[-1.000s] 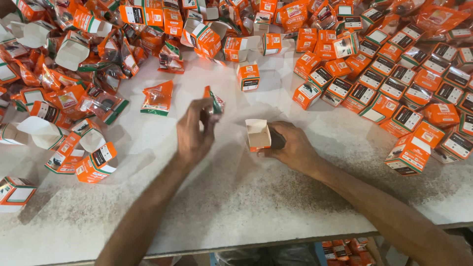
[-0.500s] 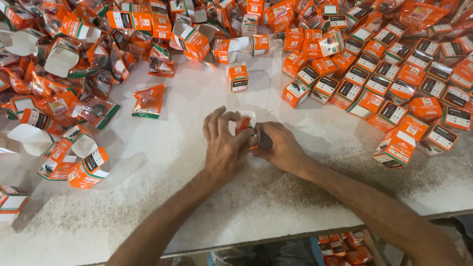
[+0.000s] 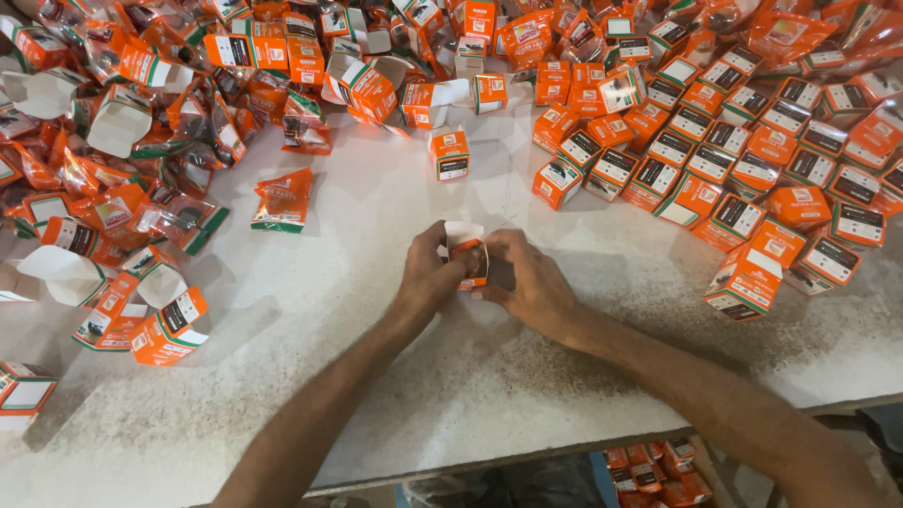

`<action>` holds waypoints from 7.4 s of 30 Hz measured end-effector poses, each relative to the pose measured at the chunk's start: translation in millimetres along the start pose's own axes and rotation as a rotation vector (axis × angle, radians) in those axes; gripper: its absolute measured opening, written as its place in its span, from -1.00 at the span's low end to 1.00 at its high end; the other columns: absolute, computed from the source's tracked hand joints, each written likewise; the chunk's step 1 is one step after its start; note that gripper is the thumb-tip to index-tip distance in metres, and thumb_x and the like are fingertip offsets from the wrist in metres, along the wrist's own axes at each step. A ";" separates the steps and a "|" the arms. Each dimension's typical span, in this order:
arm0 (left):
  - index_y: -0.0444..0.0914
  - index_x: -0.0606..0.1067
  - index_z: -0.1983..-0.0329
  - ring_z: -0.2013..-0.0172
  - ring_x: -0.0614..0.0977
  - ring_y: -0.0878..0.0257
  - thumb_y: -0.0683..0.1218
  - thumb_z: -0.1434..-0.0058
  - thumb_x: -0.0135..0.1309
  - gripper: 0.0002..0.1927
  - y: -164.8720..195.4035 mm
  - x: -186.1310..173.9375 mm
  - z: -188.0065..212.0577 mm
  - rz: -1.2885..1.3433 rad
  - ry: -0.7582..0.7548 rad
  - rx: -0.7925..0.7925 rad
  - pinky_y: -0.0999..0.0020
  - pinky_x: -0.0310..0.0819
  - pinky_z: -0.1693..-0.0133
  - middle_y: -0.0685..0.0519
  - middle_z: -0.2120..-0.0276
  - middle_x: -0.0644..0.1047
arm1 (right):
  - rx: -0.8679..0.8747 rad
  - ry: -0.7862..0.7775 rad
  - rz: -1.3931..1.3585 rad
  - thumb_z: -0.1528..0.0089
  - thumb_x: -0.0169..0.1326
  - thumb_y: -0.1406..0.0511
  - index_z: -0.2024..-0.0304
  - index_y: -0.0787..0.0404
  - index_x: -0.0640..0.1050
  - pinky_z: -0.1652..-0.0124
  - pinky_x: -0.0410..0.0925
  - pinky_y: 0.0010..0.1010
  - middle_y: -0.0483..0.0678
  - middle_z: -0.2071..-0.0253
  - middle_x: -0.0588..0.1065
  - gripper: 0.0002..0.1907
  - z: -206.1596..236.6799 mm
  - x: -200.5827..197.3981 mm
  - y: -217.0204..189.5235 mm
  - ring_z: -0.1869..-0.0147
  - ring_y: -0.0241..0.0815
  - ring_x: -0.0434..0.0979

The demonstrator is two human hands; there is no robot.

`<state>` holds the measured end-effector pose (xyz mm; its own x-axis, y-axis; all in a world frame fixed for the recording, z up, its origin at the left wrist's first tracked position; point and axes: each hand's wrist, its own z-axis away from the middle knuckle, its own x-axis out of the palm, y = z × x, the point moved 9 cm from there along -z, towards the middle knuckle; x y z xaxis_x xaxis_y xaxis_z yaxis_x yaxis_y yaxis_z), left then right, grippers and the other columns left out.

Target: The person picks up small plastic-wrapped items from a pile on the workbench and places them one at a time into small orange cardboard boxes, folding the box flaps closed and setting the packed boxes aside with the finished pile.

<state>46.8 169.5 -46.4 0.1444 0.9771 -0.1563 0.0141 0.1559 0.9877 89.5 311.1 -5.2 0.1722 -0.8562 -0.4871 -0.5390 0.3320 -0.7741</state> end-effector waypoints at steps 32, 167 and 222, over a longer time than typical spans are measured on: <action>-0.30 0.51 0.05 -0.33 0.49 -0.15 -0.29 -0.17 0.18 -0.73 52.9 -4.8 52.9 -0.475 -0.105 0.720 0.12 0.53 -0.22 -0.18 -0.25 0.51 | -0.007 -0.030 0.221 -0.09 0.38 0.28 0.00 0.21 0.25 0.14 0.43 -0.05 0.08 0.12 0.56 -0.39 -3.5 3.8 5.0 0.02 0.19 0.60; -0.38 0.55 0.00 0.39 0.62 0.36 -0.11 -0.21 -0.12 -0.61 -7.1 -16.5 14.5 0.485 -0.262 -0.099 0.48 0.59 0.31 0.06 0.34 0.62 | -0.171 -0.030 0.221 -0.04 0.27 0.46 -0.15 0.23 0.50 -0.10 0.38 -0.12 0.10 -0.10 0.48 -0.42 -4.9 9.7 -12.8 -0.20 0.14 0.46; -0.32 0.19 -0.43 -0.43 0.28 -0.23 -0.47 0.22 0.01 -0.01 89.2 5.8 -22.7 -0.629 -0.256 0.836 0.04 0.27 -0.40 -0.32 -0.45 0.21 | 0.290 0.020 -0.778 -0.39 0.12 0.03 -0.37 0.42 0.36 -0.29 0.32 -0.18 0.10 -0.20 0.47 -0.30 -29.6 0.4 96.0 -0.26 -0.17 0.44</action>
<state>26.5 192.4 40.5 0.0764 0.6820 -0.7273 0.8159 0.3765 0.4388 13.5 330.9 -67.8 0.3916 -0.8894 0.2359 -0.0378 -0.2717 -0.9616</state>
